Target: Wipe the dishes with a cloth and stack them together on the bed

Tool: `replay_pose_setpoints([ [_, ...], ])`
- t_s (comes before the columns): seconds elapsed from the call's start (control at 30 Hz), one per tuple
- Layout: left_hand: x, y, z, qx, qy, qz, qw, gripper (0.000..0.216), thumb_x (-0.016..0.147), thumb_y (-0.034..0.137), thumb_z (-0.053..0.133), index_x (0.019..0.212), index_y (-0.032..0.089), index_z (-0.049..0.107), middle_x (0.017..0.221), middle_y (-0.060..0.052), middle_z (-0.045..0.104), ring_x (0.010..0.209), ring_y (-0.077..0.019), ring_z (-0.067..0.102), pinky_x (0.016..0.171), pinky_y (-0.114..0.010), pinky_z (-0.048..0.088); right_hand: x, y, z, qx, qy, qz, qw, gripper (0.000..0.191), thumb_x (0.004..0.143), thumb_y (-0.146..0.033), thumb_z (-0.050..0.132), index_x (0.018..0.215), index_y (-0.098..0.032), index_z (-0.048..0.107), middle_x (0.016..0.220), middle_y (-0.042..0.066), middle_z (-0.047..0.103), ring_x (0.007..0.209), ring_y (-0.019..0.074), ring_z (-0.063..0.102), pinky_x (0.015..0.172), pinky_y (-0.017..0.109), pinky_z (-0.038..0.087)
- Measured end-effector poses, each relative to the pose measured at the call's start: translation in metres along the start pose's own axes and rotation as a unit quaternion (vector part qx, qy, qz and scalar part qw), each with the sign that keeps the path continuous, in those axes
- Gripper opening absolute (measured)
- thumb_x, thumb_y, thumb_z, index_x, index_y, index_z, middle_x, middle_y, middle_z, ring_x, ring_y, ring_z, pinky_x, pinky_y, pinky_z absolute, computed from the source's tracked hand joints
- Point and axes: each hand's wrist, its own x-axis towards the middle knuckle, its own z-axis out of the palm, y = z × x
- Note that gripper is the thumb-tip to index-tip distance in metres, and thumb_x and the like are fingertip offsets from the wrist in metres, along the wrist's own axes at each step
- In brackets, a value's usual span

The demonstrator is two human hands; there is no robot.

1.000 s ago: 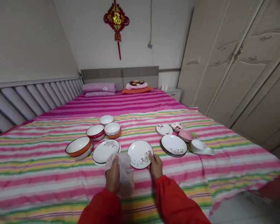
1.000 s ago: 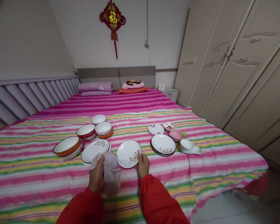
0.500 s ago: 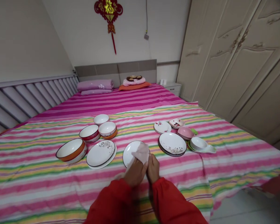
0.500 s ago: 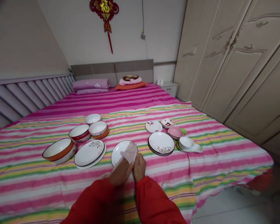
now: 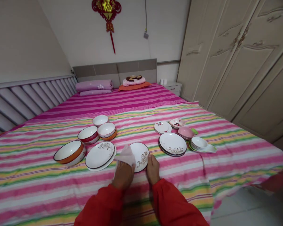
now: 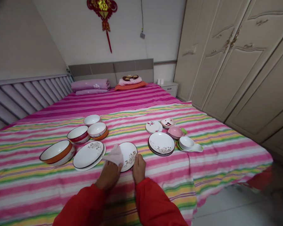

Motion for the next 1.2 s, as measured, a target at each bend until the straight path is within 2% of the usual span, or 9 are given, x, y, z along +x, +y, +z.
replay_pose_setpoints([
  [0.1, -0.020, 0.008, 0.002, 0.085, -0.075, 0.123, 0.986, 0.050, 0.093, 0.030, 0.035, 0.138, 0.011, 0.045, 0.143, -0.019, 0.048, 0.139, -0.0324, 0.035, 0.114, -0.057, 0.024, 0.000, 0.001, 0.001, -0.012, 0.025, -0.034, 0.999, 0.047, 0.086, -0.064, 0.037, 0.063, -0.023, 0.043, 0.054, -0.004, 0.048, 0.055, 0.0143, 0.046, 0.053, 0.026, 0.037],
  [0.23, -0.008, 0.026, 0.017, 0.079, -0.135, 0.196, 0.968, 0.054, 0.095, 0.028, 0.031, 0.146, 0.011, 0.033, 0.150, -0.017, 0.039, 0.140, -0.0297, 0.032, 0.115, -0.052, 0.027, 0.003, -0.001, -0.001, -0.038, 0.040, -0.041, 0.998, 0.047, 0.086, -0.064, 0.036, 0.062, -0.023, 0.043, 0.057, -0.003, 0.049, 0.059, 0.0152, 0.047, 0.057, 0.027, 0.038],
  [0.37, 0.032, 0.029, 0.030, 0.097, -0.167, 0.137, 0.972, 0.050, 0.095, 0.028, 0.029, 0.136, 0.006, 0.047, 0.141, -0.021, 0.049, 0.137, -0.0291, 0.039, 0.116, -0.050, 0.023, 0.006, 0.000, -0.002, -0.052, 0.043, -0.042, 0.997, 0.050, 0.084, -0.066, 0.035, 0.061, -0.023, 0.045, 0.057, -0.002, 0.052, 0.059, 0.0163, 0.050, 0.057, 0.028, 0.039],
  [0.53, 0.060, 0.017, 0.030, 0.144, -0.137, 0.032, 0.980, 0.043, 0.093, 0.029, 0.037, 0.125, 0.010, 0.058, 0.137, -0.020, 0.054, 0.135, -0.0307, 0.041, 0.116, -0.051, 0.019, 0.006, 0.000, -0.002, -0.028, -0.001, 0.007, 1.000, 0.049, 0.084, -0.069, 0.036, 0.062, -0.025, 0.043, 0.043, -0.005, 0.047, 0.041, 0.0146, 0.046, 0.045, 0.027, 0.036],
  [0.83, 0.012, -0.002, 0.002, 0.178, -0.039, -0.005, 0.983, 0.040, 0.092, 0.028, 0.037, 0.118, 0.009, 0.061, 0.127, -0.022, 0.061, 0.127, -0.0338, 0.049, 0.112, -0.057, 0.022, 0.001, -0.007, -0.002, 0.041, -0.032, -0.002, 0.999, 0.048, 0.077, -0.067, 0.054, 0.061, -0.024, 0.041, 0.040, -0.009, 0.043, 0.035, 0.0115, 0.044, 0.038, 0.024, 0.032],
  [0.93, -0.019, -0.006, -0.002, 0.068, -0.002, 0.029, 0.997, 0.034, 0.090, 0.030, 0.043, 0.113, 0.017, 0.065, 0.121, -0.017, 0.066, 0.121, -0.0306, 0.055, 0.113, -0.054, 0.025, 0.002, -0.005, -0.001, 0.061, -0.028, 0.004, 0.998, 0.048, 0.075, -0.064, 0.060, 0.059, -0.024, 0.039, 0.043, -0.010, 0.042, 0.035, 0.0101, 0.043, 0.036, 0.023, 0.030],
  [1.03, -0.040, 0.001, -0.007, -0.163, 0.062, -0.025, 0.984, 0.032, 0.085, 0.036, 0.055, 0.108, 0.019, 0.069, 0.120, -0.014, 0.067, 0.123, -0.0307, 0.054, 0.116, -0.050, 0.024, 0.004, -0.003, -0.002, 0.083, -0.027, 0.015, 0.996, 0.047, 0.074, -0.062, 0.063, 0.059, -0.024, 0.040, 0.043, -0.010, 0.043, 0.036, 0.0095, 0.043, 0.035, 0.022, 0.031],
  [1.1, -0.040, 0.010, -0.015, -0.312, 0.113, -0.085, 0.940, 0.037, 0.085, 0.043, 0.055, 0.107, 0.017, 0.069, 0.120, -0.013, 0.067, 0.125, -0.0291, 0.053, 0.115, -0.045, 0.028, 0.006, -0.001, -0.004, 0.112, -0.038, 0.033, 0.992, 0.047, 0.071, -0.061, 0.065, 0.059, -0.023, 0.041, 0.042, -0.009, 0.044, 0.034, 0.0093, 0.043, 0.034, 0.022, 0.029],
  [1.2, -0.025, 0.021, -0.030, -0.474, 0.209, -0.197, 0.832, 0.048, 0.091, 0.054, 0.042, 0.116, 0.020, 0.065, 0.115, -0.008, 0.070, 0.119, -0.0233, 0.058, 0.107, -0.038, 0.041, 0.008, -0.001, -0.006, 0.159, -0.056, 0.079, 0.982, 0.047, 0.067, -0.063, 0.068, 0.060, -0.023, 0.042, 0.038, -0.009, 0.044, 0.030, 0.0086, 0.039, 0.030, 0.021, 0.023],
])
